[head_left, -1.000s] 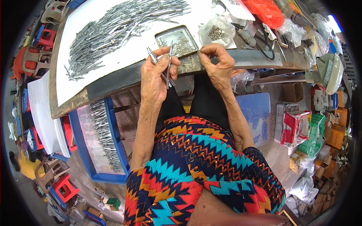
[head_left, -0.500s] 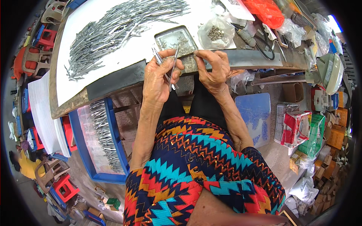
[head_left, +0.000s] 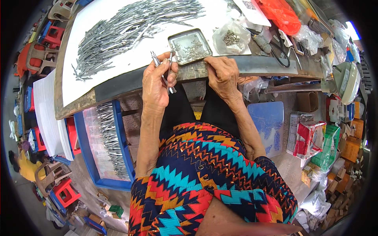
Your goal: Assembling small metal components by threading small rings onto thin metal rods at a workbench.
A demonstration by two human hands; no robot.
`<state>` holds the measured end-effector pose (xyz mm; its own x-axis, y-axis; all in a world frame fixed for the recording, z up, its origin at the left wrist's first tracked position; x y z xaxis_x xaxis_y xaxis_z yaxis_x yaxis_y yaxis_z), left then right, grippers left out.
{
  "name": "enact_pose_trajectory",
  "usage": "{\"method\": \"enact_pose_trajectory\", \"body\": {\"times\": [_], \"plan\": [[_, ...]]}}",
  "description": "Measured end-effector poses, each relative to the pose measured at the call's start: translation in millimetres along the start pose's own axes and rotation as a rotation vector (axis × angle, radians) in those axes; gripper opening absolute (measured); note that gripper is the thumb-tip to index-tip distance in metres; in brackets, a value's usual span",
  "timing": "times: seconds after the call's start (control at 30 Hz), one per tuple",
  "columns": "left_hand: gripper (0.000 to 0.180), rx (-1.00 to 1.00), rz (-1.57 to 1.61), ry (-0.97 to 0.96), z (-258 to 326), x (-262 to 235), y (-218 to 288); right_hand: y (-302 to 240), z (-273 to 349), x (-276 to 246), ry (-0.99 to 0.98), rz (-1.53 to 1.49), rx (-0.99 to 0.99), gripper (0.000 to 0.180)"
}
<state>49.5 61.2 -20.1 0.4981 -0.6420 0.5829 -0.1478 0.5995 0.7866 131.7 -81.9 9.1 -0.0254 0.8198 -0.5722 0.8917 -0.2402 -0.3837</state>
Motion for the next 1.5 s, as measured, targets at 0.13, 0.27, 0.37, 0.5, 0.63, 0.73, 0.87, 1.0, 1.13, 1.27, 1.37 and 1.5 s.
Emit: {"method": "enact_pose_trajectory", "body": {"times": [0.13, 0.27, 0.37, 0.5, 0.63, 0.73, 0.87, 1.0, 1.13, 1.27, 1.37, 1.5], "plan": [[0.025, -0.053, 0.026, 0.004, 12, -12, 8, -1, 0, 3, 0.003, -0.033, 0.026, 0.02], [0.033, -0.136, 0.151, -0.109, 23, -22, 1, 8, 5, 3, 0.024, -0.072, 0.056, 0.021], [0.029, -0.116, 0.217, -0.108, 37, -32, 8, 7, 4, 3, 0.007, -0.101, 0.096, 0.019], [0.026, -0.103, 0.255, -0.082, 58, -52, 15, 4, 2, 4, 0.0, -0.118, 0.098, 0.015], [0.026, -0.099, 0.229, -0.003, 86, -92, 16, 5, 3, 4, -0.009, -0.093, 0.104, 0.012], [0.027, -0.07, 0.206, 0.143, 118, -143, 26, 1, 3, 6, -0.002, -0.084, 0.081, 0.011], [0.018, 0.063, 0.27, 0.29, 161, -243, 41, 3, 5, 7, -0.009, -0.032, 0.054, 0.011], [0.011, 0.118, 0.251, 0.828, 208, -326, 34, 5, 8, 7, -0.028, -0.04, 0.118, 0.012], [0.013, 0.141, 0.274, 1.143, 240, -361, 8, 3, 9, 11, -0.036, -0.061, 0.121, 0.012], [0.013, 0.117, 0.277, 1.108, 237, -349, -2, 6, 10, 9, -0.046, -0.048, 0.137, 0.012], [0.01, 0.142, 0.21, 1.17, 239, -345, -1, 5, 10, 8, -0.036, -0.04, 0.122, 0.012], [0.003, 0.249, 0.039, 1.169, 246, -348, 2, 4, 10, 11, -0.037, -0.035, 0.113, 0.011]]}}
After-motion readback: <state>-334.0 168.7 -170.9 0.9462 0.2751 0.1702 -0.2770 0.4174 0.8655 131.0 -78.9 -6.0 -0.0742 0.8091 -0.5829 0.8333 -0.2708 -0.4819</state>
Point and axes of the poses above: each hand's wrist, its own z-axis away from the middle knuckle, its own x-axis out of the palm, y = z × x, the point moved 7 cm from there along -z, towards the middle knuckle, and after that the axes turned 3 degrees about -z, right-handed, at the moved point
